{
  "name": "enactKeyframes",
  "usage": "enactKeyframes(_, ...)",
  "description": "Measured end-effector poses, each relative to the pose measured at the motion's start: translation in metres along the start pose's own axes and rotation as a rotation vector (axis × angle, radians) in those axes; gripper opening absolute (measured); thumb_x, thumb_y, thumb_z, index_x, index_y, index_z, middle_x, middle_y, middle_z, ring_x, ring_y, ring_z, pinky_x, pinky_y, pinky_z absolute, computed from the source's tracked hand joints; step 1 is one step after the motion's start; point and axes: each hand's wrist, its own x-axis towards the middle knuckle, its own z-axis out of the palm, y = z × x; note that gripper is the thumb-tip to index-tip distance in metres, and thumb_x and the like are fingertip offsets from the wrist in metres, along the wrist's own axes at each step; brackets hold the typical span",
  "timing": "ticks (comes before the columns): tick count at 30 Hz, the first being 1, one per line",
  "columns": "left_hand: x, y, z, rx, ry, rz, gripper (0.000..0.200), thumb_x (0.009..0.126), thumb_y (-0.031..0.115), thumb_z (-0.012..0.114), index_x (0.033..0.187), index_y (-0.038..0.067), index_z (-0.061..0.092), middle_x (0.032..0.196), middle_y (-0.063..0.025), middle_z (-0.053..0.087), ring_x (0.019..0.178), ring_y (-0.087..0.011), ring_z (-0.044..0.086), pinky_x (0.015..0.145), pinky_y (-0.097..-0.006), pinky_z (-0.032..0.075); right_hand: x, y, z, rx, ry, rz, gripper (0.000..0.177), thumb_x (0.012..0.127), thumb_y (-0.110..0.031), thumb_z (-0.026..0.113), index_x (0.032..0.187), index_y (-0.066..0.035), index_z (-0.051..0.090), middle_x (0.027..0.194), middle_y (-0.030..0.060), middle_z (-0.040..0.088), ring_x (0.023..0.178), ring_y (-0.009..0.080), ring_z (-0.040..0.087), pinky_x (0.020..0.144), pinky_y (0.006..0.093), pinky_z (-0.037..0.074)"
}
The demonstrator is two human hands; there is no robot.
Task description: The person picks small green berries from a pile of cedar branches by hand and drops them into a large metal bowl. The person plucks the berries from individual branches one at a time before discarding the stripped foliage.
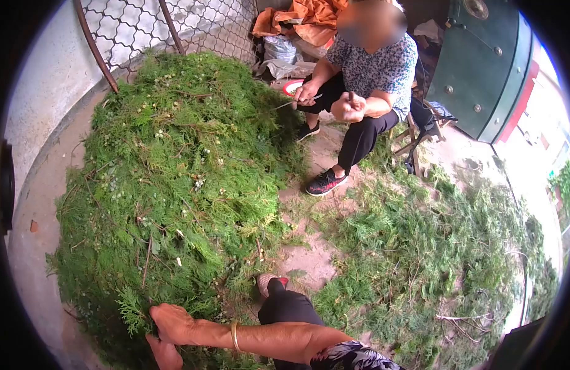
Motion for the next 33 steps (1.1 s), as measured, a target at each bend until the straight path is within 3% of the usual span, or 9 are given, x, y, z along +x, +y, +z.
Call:
enactKeyframes(5, -0.001, -0.005, -0.002, 0.004, 0.015, 0.003, 0.032, 0.092, 0.026, 0.048, 0.099, -0.004, 0.058, 0.096, -0.0159, 0.062, 0.087, -0.0234, 0.056, 0.077, -0.0385, 0.044, -0.001, -0.006, -0.005, 0.064, -0.050, 0.041, 0.014, 0.068, -0.001, 0.054, 0.080, 0.006, 0.055, 0.071, 0.0252, 0.059, 0.072, 0.0439, 0.059, 0.064, 0.0470, 0.048)
enactKeyframes(10, 0.000, -0.012, -0.002, 0.003, 0.026, 0.011, 0.032, 0.093, 0.025, 0.048, 0.098, -0.005, 0.058, 0.094, -0.0147, 0.062, 0.085, -0.0221, 0.055, 0.076, -0.0380, 0.044, 0.006, 0.005, 0.012, 0.371, 0.048, -0.012, 0.015, 0.072, -0.003, 0.054, 0.083, 0.007, 0.057, 0.079, 0.0232, 0.061, 0.079, 0.0349, 0.062, 0.071, 0.0409, 0.048)
enactKeyframes(16, -0.004, -0.017, -0.001, 0.006, 0.028, 0.017, 0.032, 0.093, 0.024, 0.048, 0.096, -0.006, 0.057, 0.091, -0.0132, 0.061, 0.083, -0.0205, 0.054, 0.074, -0.0374, 0.044, 0.011, 0.009, 0.014, 0.467, -0.043, 0.061, 0.016, 0.073, -0.005, 0.055, 0.083, 0.006, 0.059, 0.076, 0.0204, 0.061, 0.076, 0.0288, 0.061, 0.071, 0.0381, 0.048)
enactKeyframes(20, -0.006, -0.021, 0.000, 0.007, 0.030, 0.022, 0.031, 0.093, 0.024, 0.048, 0.095, -0.006, 0.057, 0.089, -0.0122, 0.061, 0.082, -0.0195, 0.054, 0.073, -0.0370, 0.044, 0.012, 0.011, 0.019, 0.505, -0.040, 0.033, 0.016, 0.073, -0.005, 0.056, 0.083, 0.007, 0.058, 0.077, 0.0215, 0.061, 0.077, 0.0327, 0.061, 0.070, 0.0394, 0.048)
enactKeyframes(25, -0.008, -0.029, 0.002, 0.009, 0.032, 0.027, 0.031, 0.093, 0.023, 0.048, 0.094, -0.007, 0.056, 0.087, -0.0110, 0.061, 0.080, -0.0182, 0.053, 0.072, -0.0364, 0.044, 0.006, -0.001, 0.008, 0.233, -0.068, 0.066, 0.017, 0.070, -0.003, 0.055, 0.085, 0.005, 0.058, 0.078, 0.0244, 0.060, 0.079, 0.0410, 0.059, 0.068, 0.0440, 0.048)
enactKeyframes(29, -0.012, -0.033, 0.003, 0.008, 0.032, 0.029, 0.031, 0.093, 0.023, 0.047, 0.092, -0.007, 0.056, 0.086, -0.0100, 0.060, 0.079, -0.0172, 0.052, 0.071, -0.0360, 0.044, 0.002, -0.003, 0.004, 0.170, -0.068, 0.064, 0.019, 0.070, -0.002, 0.055, 0.087, 0.005, 0.058, 0.076, 0.0241, 0.060, 0.078, 0.0409, 0.059, 0.067, 0.0454, 0.048)
enactKeyframes(32, -0.006, -0.081, -0.004, 0.024, -0.054, -0.082, 0.032, 0.093, 0.023, 0.047, 0.091, -0.007, 0.056, 0.086, -0.0123, 0.062, 0.076, -0.0210, 0.053, 0.071, -0.0381, 0.044, 0.001, -0.006, 0.002, 0.120, -0.031, 0.082, 0.019, 0.069, -0.002, 0.055, 0.088, 0.004, 0.058, 0.074, 0.0236, 0.060, 0.076, 0.0418, 0.060, 0.066, 0.0465, 0.048)
enactKeyframes(33, -0.006, -0.055, -0.001, 0.024, -0.055, -0.083, 0.032, 0.093, 0.023, 0.047, 0.091, -0.007, 0.056, 0.086, -0.0123, 0.062, 0.076, -0.0210, 0.053, 0.071, -0.0381, 0.044, 0.001, -0.005, 0.003, 0.077, -0.036, 0.064, 0.021, 0.069, -0.001, 0.055, 0.090, 0.004, 0.057, 0.073, 0.0232, 0.060, 0.075, 0.0419, 0.060, 0.064, 0.0466, 0.048)
